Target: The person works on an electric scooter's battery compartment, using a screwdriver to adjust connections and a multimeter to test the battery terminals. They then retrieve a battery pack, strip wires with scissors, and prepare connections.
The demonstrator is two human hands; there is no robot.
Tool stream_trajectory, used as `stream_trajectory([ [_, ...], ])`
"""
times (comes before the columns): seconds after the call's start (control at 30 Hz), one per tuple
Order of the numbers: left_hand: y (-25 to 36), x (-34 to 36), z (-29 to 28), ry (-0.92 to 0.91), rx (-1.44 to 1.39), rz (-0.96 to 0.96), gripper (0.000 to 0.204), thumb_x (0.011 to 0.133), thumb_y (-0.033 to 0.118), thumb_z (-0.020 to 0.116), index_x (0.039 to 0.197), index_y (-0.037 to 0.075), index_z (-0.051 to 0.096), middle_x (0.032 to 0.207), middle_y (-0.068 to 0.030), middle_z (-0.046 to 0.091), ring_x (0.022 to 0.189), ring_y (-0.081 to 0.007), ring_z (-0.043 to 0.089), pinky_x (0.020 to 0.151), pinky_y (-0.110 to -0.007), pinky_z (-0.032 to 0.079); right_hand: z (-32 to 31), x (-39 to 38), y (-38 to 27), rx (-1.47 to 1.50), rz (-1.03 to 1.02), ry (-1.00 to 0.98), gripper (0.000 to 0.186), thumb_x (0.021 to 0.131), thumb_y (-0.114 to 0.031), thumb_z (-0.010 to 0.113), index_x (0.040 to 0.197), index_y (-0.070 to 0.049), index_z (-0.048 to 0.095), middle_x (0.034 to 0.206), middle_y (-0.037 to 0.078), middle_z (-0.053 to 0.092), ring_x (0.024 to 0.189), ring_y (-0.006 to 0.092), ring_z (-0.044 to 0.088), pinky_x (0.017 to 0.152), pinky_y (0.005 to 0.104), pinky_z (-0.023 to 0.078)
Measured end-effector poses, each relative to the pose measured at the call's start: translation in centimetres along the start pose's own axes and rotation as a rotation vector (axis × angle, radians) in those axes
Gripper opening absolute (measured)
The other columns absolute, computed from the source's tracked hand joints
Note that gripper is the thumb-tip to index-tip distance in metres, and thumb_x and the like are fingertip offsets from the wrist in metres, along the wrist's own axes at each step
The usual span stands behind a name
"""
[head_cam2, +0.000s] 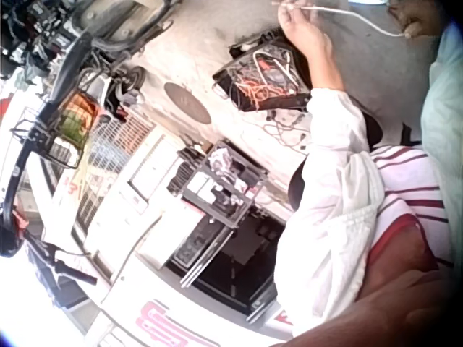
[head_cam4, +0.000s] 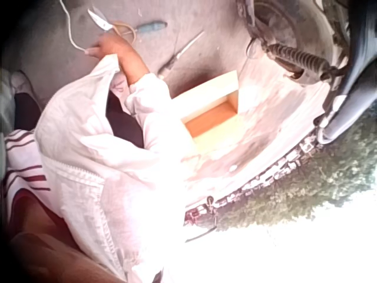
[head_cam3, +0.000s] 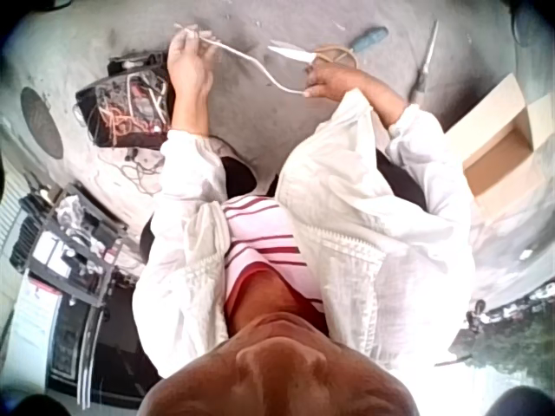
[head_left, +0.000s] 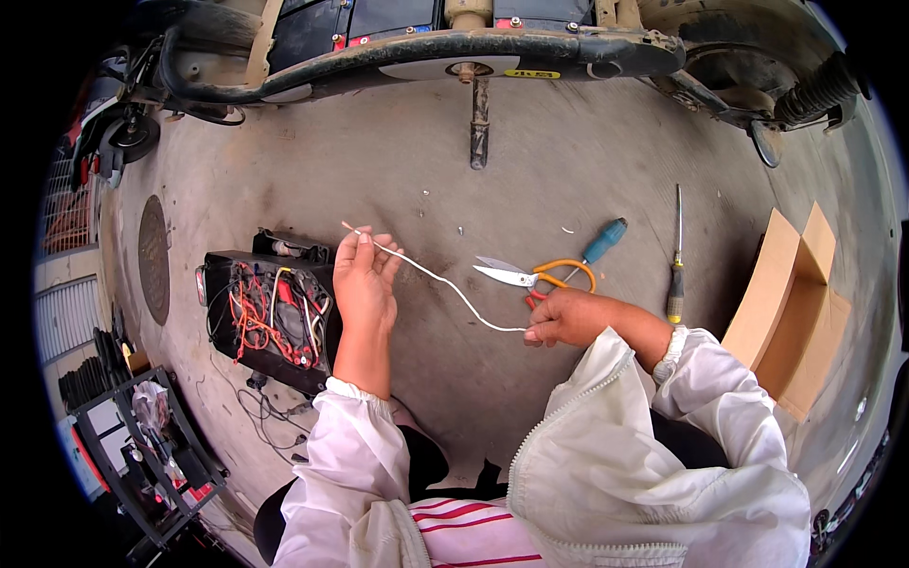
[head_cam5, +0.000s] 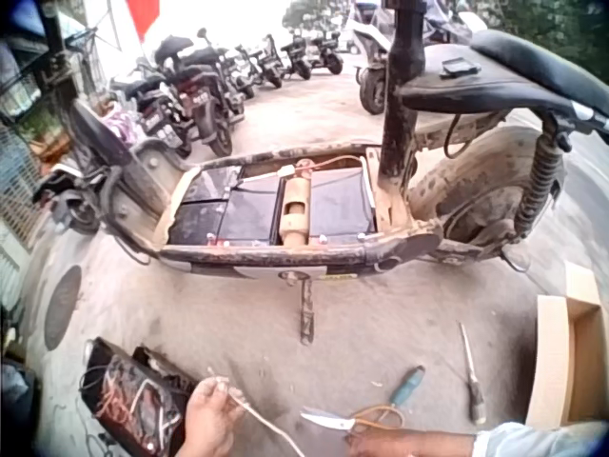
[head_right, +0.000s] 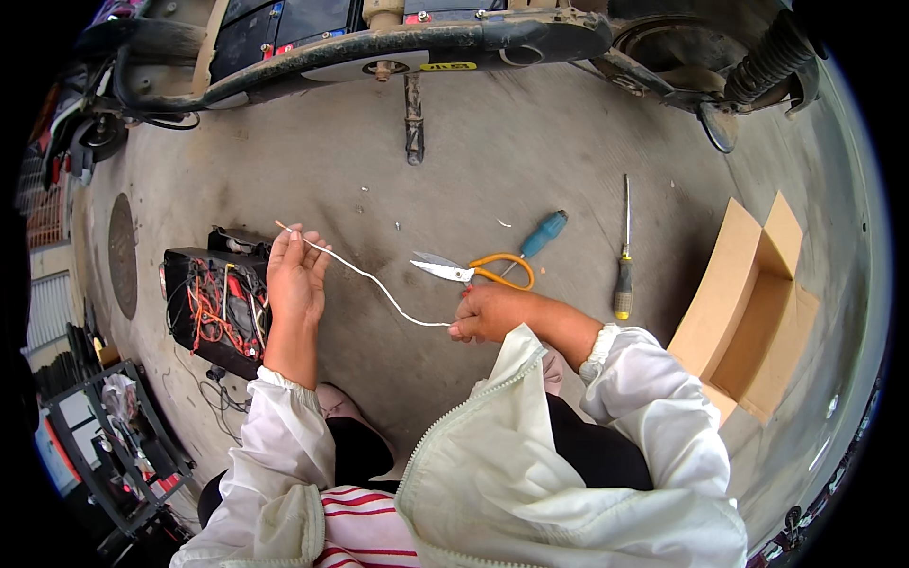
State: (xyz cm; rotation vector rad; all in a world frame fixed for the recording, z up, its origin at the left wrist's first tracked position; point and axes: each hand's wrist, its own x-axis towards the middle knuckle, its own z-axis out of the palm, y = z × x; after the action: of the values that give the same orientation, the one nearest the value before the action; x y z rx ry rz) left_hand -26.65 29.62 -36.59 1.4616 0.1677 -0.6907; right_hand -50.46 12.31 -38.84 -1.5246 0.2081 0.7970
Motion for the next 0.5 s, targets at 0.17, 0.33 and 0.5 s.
stream_trajectory([
  [0.17,-0.2,-3.6,3.7,-0.55,0.396,-0.031,0.019,0.1,0.02,0.058,0.11,0.004,0.062,0.09,-0.0044,0.067,0.086,-0.0138,0.064,0.077,-0.029,0.053,-1.4,-1.0,-3.1,0.055,-0.272,0.61,0.025,0.094,-0.016,0.065,0.112,0.002,0.063,0.095,0.005,0.068,0.08,0.01,0.064,0.068,0.027,0.049],
  [0.33,-1.0,-6.7,6.1,-0.658,0.516,0.012,0.016,0.1,0.011,0.056,0.109,0.0,0.064,0.092,-0.0055,0.068,0.084,-0.0117,0.062,0.075,-0.027,0.05,-1.8,-0.9,-6.8,0.654,-0.406,0.665,0.022,0.092,-0.012,0.065,0.106,0.005,0.065,0.09,0.006,0.069,0.083,0.0108,0.064,0.075,0.0273,0.053],
  [0.5,-1.0,-7.0,6.1,-0.648,0.583,0.03,0.015,0.099,0.009,0.056,0.108,0.0,0.064,0.092,-0.0057,0.069,0.084,-0.0119,0.063,0.075,-0.027,0.05,-1.6,-1.0,-6.7,0.64,-0.333,0.691,0.016,0.092,-0.011,0.063,0.098,0.003,0.066,0.089,0.005,0.069,0.079,0.0094,0.064,0.073,0.0262,0.054],
])
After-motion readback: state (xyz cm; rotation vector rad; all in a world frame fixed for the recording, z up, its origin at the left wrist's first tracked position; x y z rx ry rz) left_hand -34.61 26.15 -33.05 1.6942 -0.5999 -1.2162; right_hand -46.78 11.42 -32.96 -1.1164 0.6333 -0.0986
